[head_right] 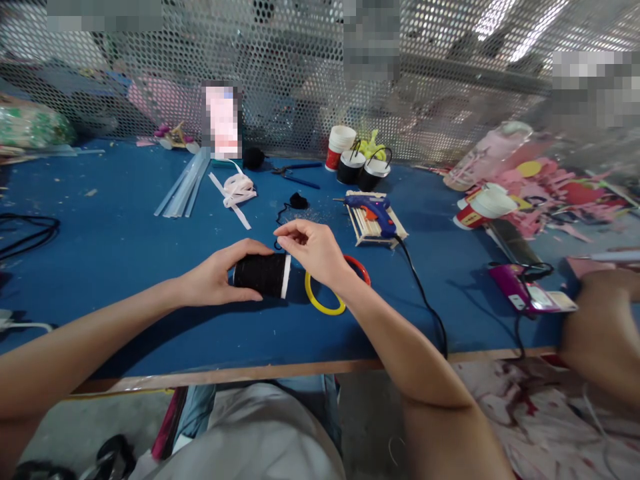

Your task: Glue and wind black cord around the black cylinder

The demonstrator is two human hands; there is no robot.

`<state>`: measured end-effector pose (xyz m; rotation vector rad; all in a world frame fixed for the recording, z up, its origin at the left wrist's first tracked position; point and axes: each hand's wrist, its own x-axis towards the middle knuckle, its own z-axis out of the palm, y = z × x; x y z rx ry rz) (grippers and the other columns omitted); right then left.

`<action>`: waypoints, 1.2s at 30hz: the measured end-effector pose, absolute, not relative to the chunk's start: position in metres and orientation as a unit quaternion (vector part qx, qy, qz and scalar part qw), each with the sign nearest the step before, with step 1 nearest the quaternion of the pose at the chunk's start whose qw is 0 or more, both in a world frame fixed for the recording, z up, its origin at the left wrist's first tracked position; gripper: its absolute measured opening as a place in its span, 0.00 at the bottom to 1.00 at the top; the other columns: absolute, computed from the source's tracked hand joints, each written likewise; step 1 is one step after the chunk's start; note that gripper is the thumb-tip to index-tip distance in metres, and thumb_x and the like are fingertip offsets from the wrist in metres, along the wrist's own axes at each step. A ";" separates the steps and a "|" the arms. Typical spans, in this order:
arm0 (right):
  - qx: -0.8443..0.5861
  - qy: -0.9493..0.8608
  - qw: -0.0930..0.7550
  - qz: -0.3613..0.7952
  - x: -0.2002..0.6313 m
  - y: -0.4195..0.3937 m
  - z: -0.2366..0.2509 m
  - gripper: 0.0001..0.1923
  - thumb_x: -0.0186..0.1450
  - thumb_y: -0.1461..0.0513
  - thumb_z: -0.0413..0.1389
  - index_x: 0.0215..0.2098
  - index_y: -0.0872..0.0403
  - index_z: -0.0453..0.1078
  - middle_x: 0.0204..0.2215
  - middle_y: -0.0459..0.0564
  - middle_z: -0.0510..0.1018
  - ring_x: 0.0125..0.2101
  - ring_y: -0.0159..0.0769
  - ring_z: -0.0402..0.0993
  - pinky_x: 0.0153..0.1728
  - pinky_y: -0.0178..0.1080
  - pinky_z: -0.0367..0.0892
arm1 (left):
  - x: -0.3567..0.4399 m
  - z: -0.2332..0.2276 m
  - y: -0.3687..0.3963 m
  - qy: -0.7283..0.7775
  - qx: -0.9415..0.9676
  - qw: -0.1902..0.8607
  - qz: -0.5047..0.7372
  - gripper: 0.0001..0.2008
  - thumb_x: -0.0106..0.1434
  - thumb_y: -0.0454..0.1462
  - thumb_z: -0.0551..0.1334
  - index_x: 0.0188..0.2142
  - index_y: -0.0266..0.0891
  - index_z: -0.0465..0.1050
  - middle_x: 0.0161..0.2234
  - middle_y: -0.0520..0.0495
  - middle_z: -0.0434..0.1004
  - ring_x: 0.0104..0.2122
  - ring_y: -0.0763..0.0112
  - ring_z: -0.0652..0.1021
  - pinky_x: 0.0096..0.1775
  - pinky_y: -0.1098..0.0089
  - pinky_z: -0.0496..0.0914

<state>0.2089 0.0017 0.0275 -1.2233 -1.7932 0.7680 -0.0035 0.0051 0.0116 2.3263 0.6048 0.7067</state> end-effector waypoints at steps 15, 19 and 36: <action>-0.487 -0.716 0.380 0.325 0.210 0.001 0.030 0.10 0.59 0.59 0.55 0.37 0.55 0.72 0.29 0.47 0.76 0.27 0.29 0.69 0.31 0.34 0.65 | -0.001 0.008 0.005 0.198 0.903 0.232 0.302 0.27 0.56 0.42 0.64 0.53 0.41 0.59 0.51 0.39 0.66 0.53 0.57 0.67 0.53 0.57 0.64; -0.492 -0.722 0.364 0.323 0.211 0.002 0.029 0.11 0.60 0.60 0.54 0.39 0.56 0.72 0.29 0.48 0.76 0.28 0.29 0.71 0.32 0.34 0.66 | -0.002 0.006 0.006 0.187 0.916 0.202 0.292 0.26 0.58 0.42 0.62 0.54 0.41 0.58 0.52 0.38 0.64 0.53 0.58 0.67 0.53 0.57 0.65; -0.648 -0.756 -0.075 0.061 0.233 -0.035 0.039 0.17 0.64 0.61 0.49 0.49 0.61 0.64 0.40 0.60 0.73 0.38 0.45 0.72 0.36 0.40 0.63 | -0.056 0.026 0.077 0.565 0.787 0.054 0.244 0.19 0.64 0.43 0.55 0.50 0.34 0.64 0.45 0.41 0.68 0.43 0.64 0.71 0.49 0.61 0.66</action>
